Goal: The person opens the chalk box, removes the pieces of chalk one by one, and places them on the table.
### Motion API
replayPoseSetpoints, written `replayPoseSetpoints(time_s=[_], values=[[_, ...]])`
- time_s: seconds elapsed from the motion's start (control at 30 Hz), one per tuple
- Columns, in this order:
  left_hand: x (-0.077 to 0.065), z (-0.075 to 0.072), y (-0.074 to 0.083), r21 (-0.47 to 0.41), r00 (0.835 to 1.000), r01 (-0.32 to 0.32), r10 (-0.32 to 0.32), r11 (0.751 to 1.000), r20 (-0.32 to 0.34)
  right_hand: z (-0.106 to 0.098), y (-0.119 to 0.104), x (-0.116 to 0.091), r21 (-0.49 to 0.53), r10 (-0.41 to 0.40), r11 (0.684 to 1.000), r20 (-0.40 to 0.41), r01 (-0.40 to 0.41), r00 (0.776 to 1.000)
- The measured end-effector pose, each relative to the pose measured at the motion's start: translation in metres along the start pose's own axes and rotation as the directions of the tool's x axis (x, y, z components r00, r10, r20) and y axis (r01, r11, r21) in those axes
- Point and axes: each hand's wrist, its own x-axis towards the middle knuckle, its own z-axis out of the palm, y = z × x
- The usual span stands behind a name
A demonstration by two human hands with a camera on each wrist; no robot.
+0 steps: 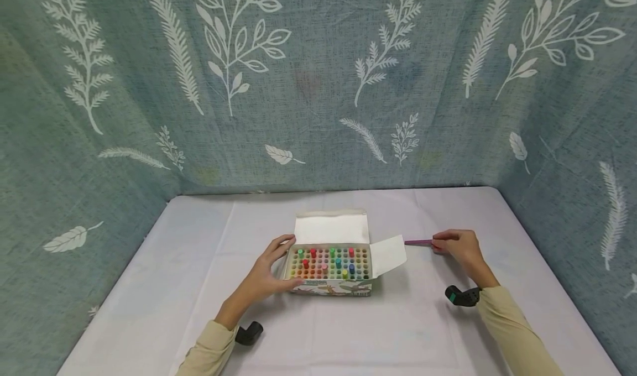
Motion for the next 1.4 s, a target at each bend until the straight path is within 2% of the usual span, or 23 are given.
replayPoseSetpoints(time_s=[0.2, 0.43, 0.53, 0.63, 0.7, 0.73, 0.8, 0.87, 0.93, 0.97, 1.0, 1.13, 1.23, 1.4], values=[[0.000, 0.001, 0.000, 0.002, 1.000, 0.009, -0.009, 1.000, 0.000, 0.000, 0.005, 0.003, -0.062, -0.033, 0.998, -0.043, 0.031, 0.999], [0.000, 0.001, -0.002, 0.000, 1.000, 0.021, -0.021, 1.000, 0.009, -0.002, -0.004, -0.002, -0.187, -0.032, 0.982, -0.086, 0.016, 0.996], [0.000, 0.001, -0.002, -0.002, 1.000, 0.020, -0.020, 1.000, 0.009, -0.006, -0.002, 0.000, -0.206, -0.083, 0.976, -0.076, 0.066, 0.994], [0.000, 0.001, -0.002, -0.005, 1.000, 0.020, -0.020, 1.000, 0.004, -0.011, 0.009, 0.012, -0.206, -0.166, 0.967, -0.066, 0.149, 0.984], [0.000, 0.001, -0.002, -0.008, 1.000, 0.021, -0.021, 1.000, 0.000, -0.013, 0.019, 0.023, -0.189, -0.222, 0.960, -0.072, 0.205, 0.973], [0.000, 0.001, -0.002, -0.010, 1.000, 0.024, -0.024, 1.000, -0.001, -0.016, 0.018, 0.024, -0.147, -0.261, 0.956, -0.045, 0.252, 0.964], [0.000, 0.001, -0.002, -0.011, 1.000, 0.028, -0.028, 1.000, -0.001, -0.018, 0.024, 0.033, -0.136, -0.311, 0.943, -0.034, 0.304, 0.950], [-0.001, 0.002, -0.003, -0.014, 0.999, 0.032, -0.032, 0.999, -0.001, -0.019, 0.021, 0.035, -0.111, -0.349, 0.932, -0.003, 0.346, 0.937], [-0.001, 0.002, -0.003, -0.014, 0.999, 0.032, -0.032, 0.999, 0.000, -0.018, 0.007, 0.028, -0.123, -0.377, 0.918, 0.028, 0.378, 0.926], [-0.001, 0.002, -0.004, -0.014, 1.000, 0.031, -0.031, 0.999, -0.001, -0.016, 0.002, 0.026, -0.166, -0.379, 0.911, 0.020, 0.377, 0.925], [-0.001, 0.002, -0.004, -0.013, 1.000, 0.030, -0.030, 0.999, -0.001, -0.015, -0.007, 0.020, -0.148, -0.400, 0.905, 0.032, 0.400, 0.916], [-0.001, 0.002, -0.005, -0.012, 1.000, 0.025, -0.025, 1.000, -0.004, -0.003, -0.058, -0.018, -0.192, -0.429, 0.881, 0.057, 0.432, 0.901], [-0.001, 0.002, -0.006, -0.010, 1.000, 0.022, -0.022, 1.000, -0.008, 0.005, -0.085, -0.036, -0.243, -0.429, 0.869, 0.068, 0.432, 0.901], [-0.001, 0.003, -0.006, -0.009, 1.000, 0.020, -0.020, 1.000, -0.008, 0.014, -0.099, -0.043, -0.278, -0.480, 0.828, 0.102, 0.488, 0.872]])
